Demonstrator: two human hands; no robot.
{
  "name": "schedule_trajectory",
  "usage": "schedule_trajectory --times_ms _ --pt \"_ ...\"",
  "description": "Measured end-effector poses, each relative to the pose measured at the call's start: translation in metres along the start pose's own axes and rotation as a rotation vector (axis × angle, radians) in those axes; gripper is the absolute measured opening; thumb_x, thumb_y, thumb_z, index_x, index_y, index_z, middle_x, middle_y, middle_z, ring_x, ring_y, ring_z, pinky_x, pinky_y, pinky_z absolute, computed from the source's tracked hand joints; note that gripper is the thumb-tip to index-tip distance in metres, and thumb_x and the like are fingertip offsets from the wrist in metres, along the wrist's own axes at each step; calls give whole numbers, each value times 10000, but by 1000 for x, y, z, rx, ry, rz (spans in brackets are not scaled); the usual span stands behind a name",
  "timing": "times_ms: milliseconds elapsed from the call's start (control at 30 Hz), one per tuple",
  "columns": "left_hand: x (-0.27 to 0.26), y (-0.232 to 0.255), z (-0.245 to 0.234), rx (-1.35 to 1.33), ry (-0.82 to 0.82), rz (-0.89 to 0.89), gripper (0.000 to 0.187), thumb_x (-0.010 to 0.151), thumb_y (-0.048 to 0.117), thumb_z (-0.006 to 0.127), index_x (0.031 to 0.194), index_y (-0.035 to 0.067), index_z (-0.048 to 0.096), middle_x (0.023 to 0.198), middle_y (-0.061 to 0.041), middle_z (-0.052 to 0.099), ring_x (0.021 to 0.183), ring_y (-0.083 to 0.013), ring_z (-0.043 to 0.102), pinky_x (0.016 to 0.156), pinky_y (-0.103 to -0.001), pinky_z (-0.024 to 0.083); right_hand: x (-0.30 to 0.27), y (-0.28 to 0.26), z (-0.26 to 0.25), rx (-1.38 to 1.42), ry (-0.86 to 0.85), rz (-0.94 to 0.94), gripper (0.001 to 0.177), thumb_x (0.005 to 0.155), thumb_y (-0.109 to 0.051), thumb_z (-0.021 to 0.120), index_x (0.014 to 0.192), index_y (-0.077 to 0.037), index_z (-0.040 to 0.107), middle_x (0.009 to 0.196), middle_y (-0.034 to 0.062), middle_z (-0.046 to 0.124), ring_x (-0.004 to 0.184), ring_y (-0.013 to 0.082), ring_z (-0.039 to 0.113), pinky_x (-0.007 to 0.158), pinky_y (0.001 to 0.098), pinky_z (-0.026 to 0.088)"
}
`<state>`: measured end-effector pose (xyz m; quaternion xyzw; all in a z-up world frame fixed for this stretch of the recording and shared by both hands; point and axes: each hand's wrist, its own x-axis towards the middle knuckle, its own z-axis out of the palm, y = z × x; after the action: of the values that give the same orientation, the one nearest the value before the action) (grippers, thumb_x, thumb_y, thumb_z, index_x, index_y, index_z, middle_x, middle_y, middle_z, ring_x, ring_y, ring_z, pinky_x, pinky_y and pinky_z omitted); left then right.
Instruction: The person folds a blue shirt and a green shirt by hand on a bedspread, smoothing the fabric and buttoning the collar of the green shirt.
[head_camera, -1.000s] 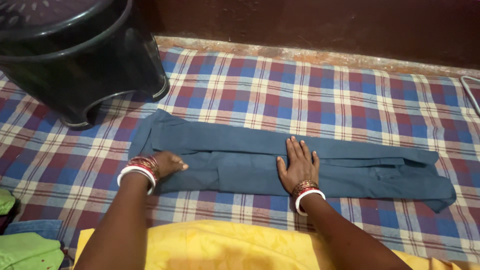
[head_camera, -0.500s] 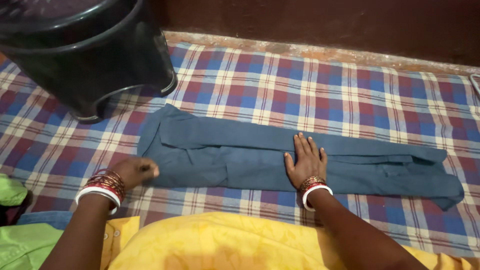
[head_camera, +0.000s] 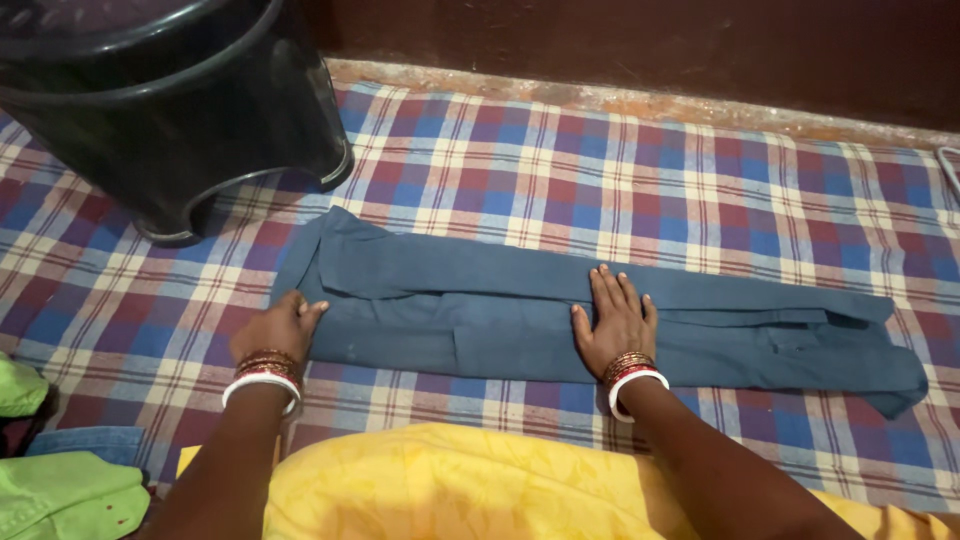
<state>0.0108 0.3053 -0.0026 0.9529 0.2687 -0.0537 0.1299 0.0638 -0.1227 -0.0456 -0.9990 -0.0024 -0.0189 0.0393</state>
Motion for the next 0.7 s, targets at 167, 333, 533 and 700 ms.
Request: schedule_trajectory --times_ms 167,333,533,700 --pt "-2 28 -28 205 327 216 357 881 454 680 1074 156 715 1026 -120 712 979 -331 675 813 -496 534 0 1 -1 41 37 -17 676 952 -500 439 1570 -241 348 1645 -42 313 1521 190 241 1233 493 145" --pt "-49 137 -35 -71 214 536 311 935 376 707 1066 94 689 1118 -104 685 1097 -288 621 971 -473 482 0 1 -1 37 13 -18 677 957 -503 433 1573 -239 340 1652 -45 301 1525 192 238 1231 494 146" --pt "-91 240 59 -147 147 868 674 966 455 520 1550 150 376 1635 -59 329 1519 -280 230 1206 -525 134 1 0 -4 30 -10 -29 670 959 -484 431 1569 -221 338 1649 -18 287 1514 207 238 1214 516 149" --pt "-86 240 98 6 -42 709 640 987 486 437 1572 265 303 1671 14 219 1536 -227 171 1234 -512 99 1 0 -8 44 -45 5 665 969 -476 432 1577 -226 334 1669 -32 290 1545 201 235 1247 503 158"
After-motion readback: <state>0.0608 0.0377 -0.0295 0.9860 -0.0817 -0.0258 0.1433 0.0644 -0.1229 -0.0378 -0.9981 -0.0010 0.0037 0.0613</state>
